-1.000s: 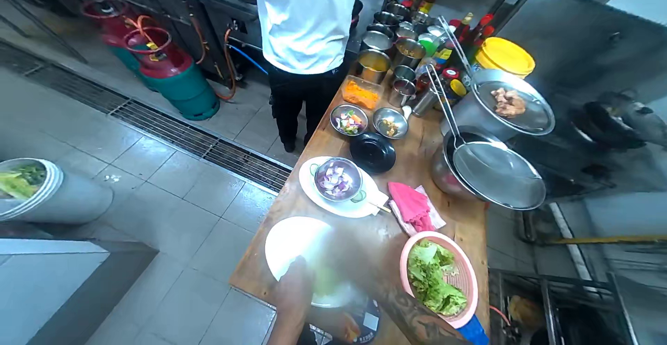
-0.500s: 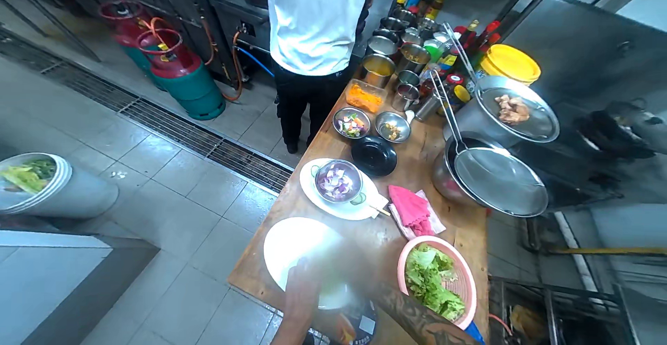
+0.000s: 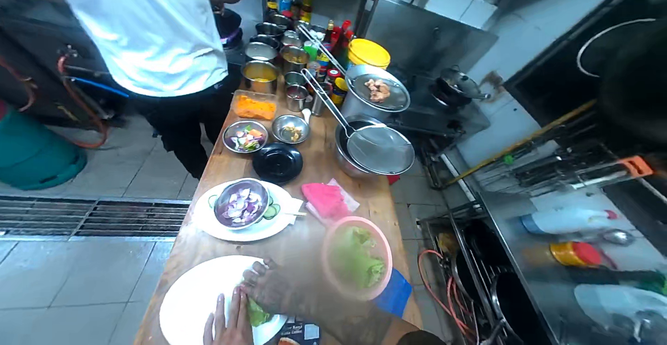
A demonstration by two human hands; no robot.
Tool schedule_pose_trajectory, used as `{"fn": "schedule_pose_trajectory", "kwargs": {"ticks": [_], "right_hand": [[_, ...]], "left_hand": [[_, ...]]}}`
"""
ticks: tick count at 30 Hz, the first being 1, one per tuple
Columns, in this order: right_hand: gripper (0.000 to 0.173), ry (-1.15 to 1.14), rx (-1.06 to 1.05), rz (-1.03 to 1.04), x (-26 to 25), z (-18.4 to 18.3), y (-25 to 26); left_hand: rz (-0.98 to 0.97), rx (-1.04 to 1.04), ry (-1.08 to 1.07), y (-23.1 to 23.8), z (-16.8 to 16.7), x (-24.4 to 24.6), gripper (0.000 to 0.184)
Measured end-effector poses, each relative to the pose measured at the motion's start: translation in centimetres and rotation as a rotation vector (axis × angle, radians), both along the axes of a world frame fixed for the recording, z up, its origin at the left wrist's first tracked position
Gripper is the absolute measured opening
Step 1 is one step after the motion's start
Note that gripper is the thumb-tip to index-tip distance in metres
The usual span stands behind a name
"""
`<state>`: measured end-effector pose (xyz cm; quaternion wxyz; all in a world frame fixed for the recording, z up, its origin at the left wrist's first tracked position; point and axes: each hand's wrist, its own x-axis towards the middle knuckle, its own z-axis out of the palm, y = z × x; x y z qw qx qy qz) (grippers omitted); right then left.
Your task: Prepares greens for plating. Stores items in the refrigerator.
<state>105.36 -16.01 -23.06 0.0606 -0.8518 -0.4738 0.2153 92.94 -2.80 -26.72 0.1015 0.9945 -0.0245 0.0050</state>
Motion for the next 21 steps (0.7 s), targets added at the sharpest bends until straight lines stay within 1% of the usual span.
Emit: {"fn": "schedule_pose_trajectory", "kwargs": {"ticks": [1,2,3,4,5,6,7,8,9,11,12,13,14,16,18,21], "right_hand": [[0.046,-0.002,0.05,-0.037,-0.1,-0.4,-0.1],[0.05,0.025,0.066,-0.106,-0.2,0.6,-0.2],[0.057,0.072,-0.041,-0.209,-0.4,3.3,-0.1],[0.06,0.087,-0.181,-0.339,-0.4,6.7,-0.4],[0.05,-0.057,0.079,-0.492,-0.9,6.7,-3.1],[0.041,-0.144,0.242,-0.635,-0.8,7.0,-6.0],[0.036,-0.106,0.273,-0.781,-0.3,8.5,-9.2],[0.037,-0.02,0.199,-0.884,0.4,9.9,-12.5],[0.04,0.016,0.111,-0.899,1.4,9.2,-16.0],[0.05,0.014,-0.047,-0.765,2.8,5.8,-21.4],[0.052,0.008,-0.096,-0.685,3.3,4.4,-23.0],[0.052,0.011,-0.132,-0.626,3.8,3.7,-23.7],[0.047,0.01,-0.147,-0.593,4.1,3.5,-23.9],[0.038,0.01,-0.174,-0.558,4.7,4.3,-23.8],[0.033,-0.012,-0.142,-0.523,4.8,4.6,-24.3],[0.025,-0.143,0.075,-0.503,3.6,5.4,-26.2]], "left_hand": [[0.018,-0.015,0.002,-0.2,0.0,0.1,0.047],[0.038,-0.032,0.014,-0.4,0.1,0.2,0.046],[0.052,-0.051,0.027,-0.6,0.2,0.4,0.046],[0.052,-0.064,0.036,-0.7,0.4,0.6,0.046],[0.043,-0.074,0.053,-0.7,0.5,0.7,0.046],[0.029,-0.077,0.063,-0.6,0.7,0.8,0.046],[0.012,-0.082,0.059,-0.5,0.9,0.8,0.045],[-0.003,-0.087,0.042,-0.4,1.2,0.9,0.043],[-0.01,-0.091,0.018,-0.3,1.2,0.9,0.042],[-0.02,-0.088,-0.037,0.1,1.3,0.8,0.041],[-0.026,-0.094,-0.056,0.2,1.5,0.8,0.04],[-0.028,-0.102,-0.079,0.4,1.8,0.8,0.04],[-0.028,-0.114,-0.101,0.5,2.2,0.8,0.039],[-0.022,-0.137,-0.15,0.4,3.1,1.1,0.039],[-0.026,-0.161,-0.197,-0.1,4.0,1.2,0.039],[-0.069,-0.252,-0.23,-1.5,5.8,1.6,0.036]]}}
